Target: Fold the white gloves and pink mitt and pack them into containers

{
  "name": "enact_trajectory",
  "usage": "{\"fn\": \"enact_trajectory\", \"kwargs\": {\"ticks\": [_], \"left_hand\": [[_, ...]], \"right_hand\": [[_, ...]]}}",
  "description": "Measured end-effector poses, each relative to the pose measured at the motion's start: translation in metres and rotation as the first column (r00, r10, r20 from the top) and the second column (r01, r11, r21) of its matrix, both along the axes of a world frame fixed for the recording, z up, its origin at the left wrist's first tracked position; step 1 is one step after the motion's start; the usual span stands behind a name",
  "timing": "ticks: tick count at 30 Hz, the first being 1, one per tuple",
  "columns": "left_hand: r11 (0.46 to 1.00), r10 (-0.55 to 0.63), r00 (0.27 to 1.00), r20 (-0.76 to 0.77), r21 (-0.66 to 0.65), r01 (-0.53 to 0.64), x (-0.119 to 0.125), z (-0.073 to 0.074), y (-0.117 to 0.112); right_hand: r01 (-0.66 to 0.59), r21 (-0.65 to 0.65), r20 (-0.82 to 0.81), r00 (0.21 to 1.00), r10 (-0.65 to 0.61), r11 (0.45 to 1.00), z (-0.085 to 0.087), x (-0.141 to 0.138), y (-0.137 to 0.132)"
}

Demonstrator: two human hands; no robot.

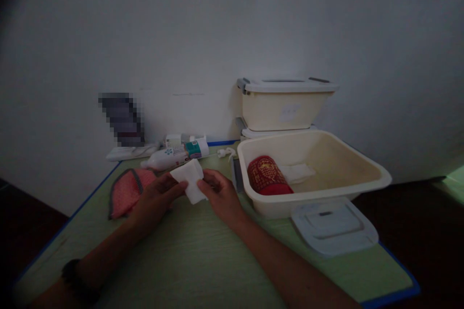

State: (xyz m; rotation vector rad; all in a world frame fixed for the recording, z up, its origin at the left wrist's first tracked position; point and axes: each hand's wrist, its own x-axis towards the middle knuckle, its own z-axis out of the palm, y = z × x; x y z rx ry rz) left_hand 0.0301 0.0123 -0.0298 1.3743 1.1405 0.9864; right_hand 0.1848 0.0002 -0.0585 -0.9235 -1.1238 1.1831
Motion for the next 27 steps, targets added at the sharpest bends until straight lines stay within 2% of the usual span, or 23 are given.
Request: {"fn": "enact_trajectory", "kwargs": {"ticks": [6, 10, 14, 19, 22, 27], "left_hand": [[0.993, -0.101, 0.994, 0.030, -0.057, 0.103, 0.0001, -0.0036, 0.0025], [0.994, -0.110, 0.993, 0.045, -0.021, 0.111, -0.0006, -0.0083, 0.0051], [0.990, -0.139, 0.990, 0.040, 0.007, 0.139, -0.0012, -0.0099, 0.0050], [0.989, -0.147, 0.987, 0.067, 0.003, 0.147, -0.0013, -0.0062, 0.0020], [0.984, -0.174, 0.983, 0.066, -0.033, 0.176, -0.0015, -0.0057, 0.0017], [0.994, -0.097, 0.993, 0.072, -0.038, 0.100, -0.0027, -0.0078, 0.0037]], "right_hand": [[0.027, 0.012, 0.053, 0.998, -0.028, 1.000, -0.0026, 0.0006, -0.0007], [0.016, 0.040, 0.117, 0.993, -0.021, 0.999, -0.0037, 0.0015, -0.0011], [0.039, 0.061, 0.224, 0.973, -0.052, 0.997, -0.0030, 0.0035, -0.0016], [-0.017, 0.133, 0.404, 0.914, -0.039, 0.991, 0.0012, 0.0066, -0.0039], [0.003, 0.112, 0.399, 0.916, -0.048, 0.994, 0.0017, 0.0062, -0.0043], [0.006, 0.041, 0.319, 0.947, -0.019, 0.999, 0.0016, 0.0059, -0.0033]]}}
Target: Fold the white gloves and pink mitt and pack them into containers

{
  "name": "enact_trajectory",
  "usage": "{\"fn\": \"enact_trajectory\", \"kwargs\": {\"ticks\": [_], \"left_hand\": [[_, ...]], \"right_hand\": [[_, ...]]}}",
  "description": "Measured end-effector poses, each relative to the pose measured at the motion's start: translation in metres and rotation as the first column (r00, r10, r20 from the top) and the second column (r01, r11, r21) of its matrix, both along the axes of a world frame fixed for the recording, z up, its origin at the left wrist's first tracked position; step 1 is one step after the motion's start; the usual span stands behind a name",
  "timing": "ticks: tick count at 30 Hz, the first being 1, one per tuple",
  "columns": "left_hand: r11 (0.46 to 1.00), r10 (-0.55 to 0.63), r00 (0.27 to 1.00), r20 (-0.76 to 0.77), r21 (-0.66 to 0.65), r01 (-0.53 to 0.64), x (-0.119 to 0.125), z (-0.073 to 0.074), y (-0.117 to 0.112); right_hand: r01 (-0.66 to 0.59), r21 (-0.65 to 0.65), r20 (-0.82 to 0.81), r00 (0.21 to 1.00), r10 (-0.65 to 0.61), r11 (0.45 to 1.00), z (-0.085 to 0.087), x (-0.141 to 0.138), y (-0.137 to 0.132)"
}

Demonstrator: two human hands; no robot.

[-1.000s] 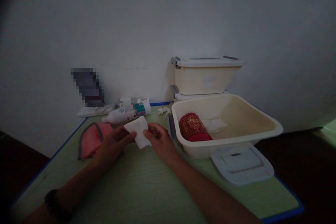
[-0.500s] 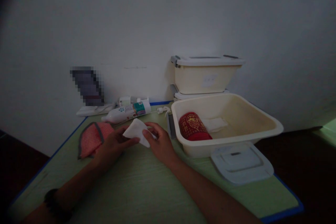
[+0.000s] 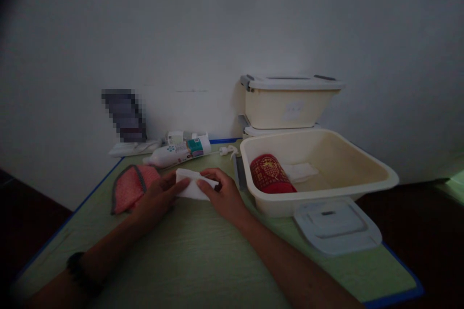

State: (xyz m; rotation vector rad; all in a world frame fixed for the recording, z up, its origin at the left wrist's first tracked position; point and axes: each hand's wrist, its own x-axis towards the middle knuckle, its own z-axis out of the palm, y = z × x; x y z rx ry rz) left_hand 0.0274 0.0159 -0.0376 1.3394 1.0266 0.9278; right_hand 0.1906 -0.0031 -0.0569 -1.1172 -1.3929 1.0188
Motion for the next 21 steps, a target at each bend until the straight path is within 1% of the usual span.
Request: {"fn": "enact_trajectory", "kwargs": {"ticks": [4, 6, 8, 12, 15, 17, 21], "left_hand": [[1.000, 0.016, 1.000, -0.023, -0.017, -0.016, -0.0010, -0.0024, 0.0020], [1.000, 0.007, 1.000, -0.005, -0.020, -0.007, -0.0014, -0.0035, 0.0027], [1.000, -0.022, 1.000, 0.022, -0.016, 0.022, -0.0018, -0.0039, 0.0029], [0.996, -0.085, 0.996, 0.010, -0.038, 0.086, -0.0019, -0.0026, 0.0014], [0.994, -0.101, 0.995, 0.023, -0.049, 0.102, -0.0015, -0.0028, 0.0009], [0.994, -0.093, 0.995, 0.039, -0.052, 0.095, -0.0015, -0.0038, 0.0016], [0.998, -0.036, 0.998, 0.043, -0.049, 0.039, -0.0017, -0.0042, 0.0030]], "right_hand": [[0.024, 0.015, 0.052, 0.998, -0.024, 1.000, 0.0005, 0.0012, -0.0004], [0.028, 0.029, 0.074, 0.997, -0.030, 0.999, 0.0009, 0.0016, -0.0007], [0.026, 0.027, 0.078, 0.997, -0.028, 0.999, 0.0013, 0.0020, -0.0007], [0.031, 0.041, 0.104, 0.994, -0.035, 0.999, 0.0019, 0.0026, -0.0006], [0.020, 0.049, 0.109, 0.994, -0.025, 0.999, 0.0019, 0.0018, -0.0011], [-0.009, -0.003, 0.045, 0.999, 0.009, 1.000, 0.0018, 0.0003, -0.0014], [-0.089, -0.119, -0.176, 0.982, 0.067, 0.989, 0.0013, -0.0030, -0.0002]]}}
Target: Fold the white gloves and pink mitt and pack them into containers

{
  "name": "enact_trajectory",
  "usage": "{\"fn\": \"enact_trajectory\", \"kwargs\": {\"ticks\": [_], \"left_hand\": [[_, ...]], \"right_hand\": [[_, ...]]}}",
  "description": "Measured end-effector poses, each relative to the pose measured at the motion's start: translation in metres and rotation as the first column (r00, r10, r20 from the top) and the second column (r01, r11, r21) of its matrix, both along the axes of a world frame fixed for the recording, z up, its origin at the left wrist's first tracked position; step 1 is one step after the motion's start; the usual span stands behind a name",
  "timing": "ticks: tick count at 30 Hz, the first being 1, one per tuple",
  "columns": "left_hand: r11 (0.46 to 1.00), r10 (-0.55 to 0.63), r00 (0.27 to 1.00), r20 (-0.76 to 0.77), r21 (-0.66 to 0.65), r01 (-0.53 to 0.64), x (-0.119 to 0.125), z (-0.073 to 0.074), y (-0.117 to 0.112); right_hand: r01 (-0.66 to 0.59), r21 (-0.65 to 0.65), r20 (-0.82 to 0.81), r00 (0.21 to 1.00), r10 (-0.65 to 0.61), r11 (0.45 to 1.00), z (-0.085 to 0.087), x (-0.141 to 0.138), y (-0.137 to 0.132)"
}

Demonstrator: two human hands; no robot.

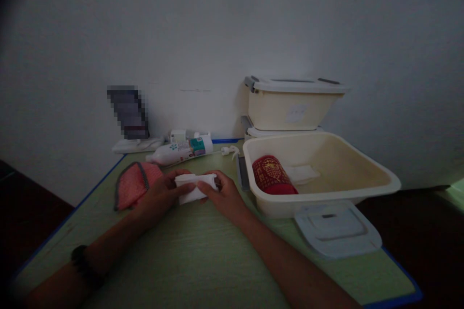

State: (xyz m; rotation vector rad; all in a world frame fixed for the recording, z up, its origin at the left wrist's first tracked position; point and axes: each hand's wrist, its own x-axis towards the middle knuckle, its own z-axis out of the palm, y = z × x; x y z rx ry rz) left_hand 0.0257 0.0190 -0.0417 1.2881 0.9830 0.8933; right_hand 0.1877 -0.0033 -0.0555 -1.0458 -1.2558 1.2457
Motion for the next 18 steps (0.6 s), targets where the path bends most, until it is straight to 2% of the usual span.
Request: {"fn": "enact_trajectory", "kwargs": {"ticks": [3, 9, 16, 18], "left_hand": [[0.999, 0.031, 0.998, -0.059, 0.018, -0.030, 0.0005, 0.0032, -0.0010], [0.996, 0.065, 0.983, -0.171, 0.069, -0.054, 0.0016, 0.0068, -0.0038], [0.979, 0.190, 0.965, -0.182, 0.113, -0.171, 0.0014, 0.0037, -0.0018], [0.981, 0.178, 0.961, -0.213, 0.119, -0.155, 0.0013, 0.0050, -0.0014]], "right_hand": [[0.000, -0.025, -0.069, 0.998, -0.002, 1.000, -0.0006, -0.0002, 0.0024], [0.101, -0.062, -0.133, 0.985, -0.108, 0.993, -0.0023, 0.0000, 0.0053], [0.057, -0.161, -0.219, 0.971, -0.092, 0.985, -0.0046, -0.0002, 0.0066], [0.070, -0.159, -0.212, 0.972, -0.103, 0.985, -0.0062, 0.0007, 0.0073]]}}
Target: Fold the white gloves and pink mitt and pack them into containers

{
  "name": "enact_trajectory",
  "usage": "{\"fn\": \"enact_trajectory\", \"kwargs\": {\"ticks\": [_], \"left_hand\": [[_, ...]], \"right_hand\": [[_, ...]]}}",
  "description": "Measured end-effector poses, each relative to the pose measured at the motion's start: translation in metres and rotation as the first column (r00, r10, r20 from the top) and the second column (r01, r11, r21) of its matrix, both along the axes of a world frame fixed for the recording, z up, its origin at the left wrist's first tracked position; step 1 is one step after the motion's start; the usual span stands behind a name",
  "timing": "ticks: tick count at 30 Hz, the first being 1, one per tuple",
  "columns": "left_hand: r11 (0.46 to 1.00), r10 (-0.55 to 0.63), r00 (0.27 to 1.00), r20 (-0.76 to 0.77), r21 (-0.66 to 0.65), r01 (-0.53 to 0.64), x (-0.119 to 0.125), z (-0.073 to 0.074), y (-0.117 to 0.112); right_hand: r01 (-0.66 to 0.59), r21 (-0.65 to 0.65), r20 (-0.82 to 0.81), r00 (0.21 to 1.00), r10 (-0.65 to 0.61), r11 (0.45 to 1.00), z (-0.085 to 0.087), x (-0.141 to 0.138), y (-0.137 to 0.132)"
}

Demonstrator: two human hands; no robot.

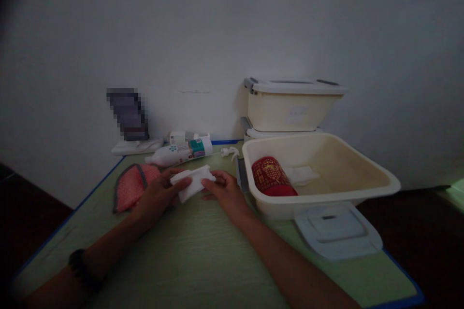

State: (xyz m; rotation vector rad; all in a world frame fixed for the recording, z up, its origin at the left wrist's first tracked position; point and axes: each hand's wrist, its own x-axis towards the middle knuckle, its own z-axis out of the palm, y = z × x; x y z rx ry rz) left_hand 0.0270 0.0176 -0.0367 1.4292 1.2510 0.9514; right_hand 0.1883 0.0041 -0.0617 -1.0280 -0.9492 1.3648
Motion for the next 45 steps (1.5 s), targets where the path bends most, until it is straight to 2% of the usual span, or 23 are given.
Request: {"fn": "enact_trajectory", "kwargs": {"ticks": [4, 8, 22, 27, 34, 40, 45], "left_hand": [[0.998, -0.058, 0.997, -0.057, -0.010, 0.058, 0.0001, 0.0016, 0.0006], [0.997, -0.072, 0.997, -0.017, -0.016, 0.072, 0.0010, 0.0011, -0.0002], [0.996, -0.091, 0.994, -0.057, 0.023, 0.092, 0.0004, 0.0001, 0.0006], [0.984, -0.176, 0.984, 0.005, 0.022, 0.175, 0.0001, -0.0022, 0.0005], [0.980, -0.198, 0.979, 0.055, 0.015, 0.197, 0.0001, -0.0040, 0.0010], [0.980, -0.198, 0.980, 0.031, 0.007, 0.198, -0.0005, -0.0030, 0.0010], [0.971, -0.232, 0.968, 0.094, -0.028, 0.235, -0.0002, -0.0033, 0.0014]], "right_hand": [[0.048, 0.072, 0.057, 0.997, -0.052, 0.996, -0.0015, 0.0012, 0.0003], [0.033, 0.122, 0.123, 0.991, -0.048, 0.992, 0.0006, 0.0012, -0.0013], [-0.008, 0.130, 0.205, 0.979, -0.019, 0.991, 0.0032, 0.0026, -0.0029], [-0.039, 0.143, 0.253, 0.967, 0.001, 0.989, 0.0037, 0.0011, -0.0047], [-0.053, 0.149, 0.256, 0.967, 0.013, 0.987, 0.0042, 0.0006, -0.0057], [-0.050, 0.150, 0.226, 0.974, 0.015, 0.987, 0.0039, 0.0001, -0.0050], [-0.069, 0.167, 0.209, 0.977, 0.033, 0.984, 0.0037, -0.0010, -0.0050]]}}
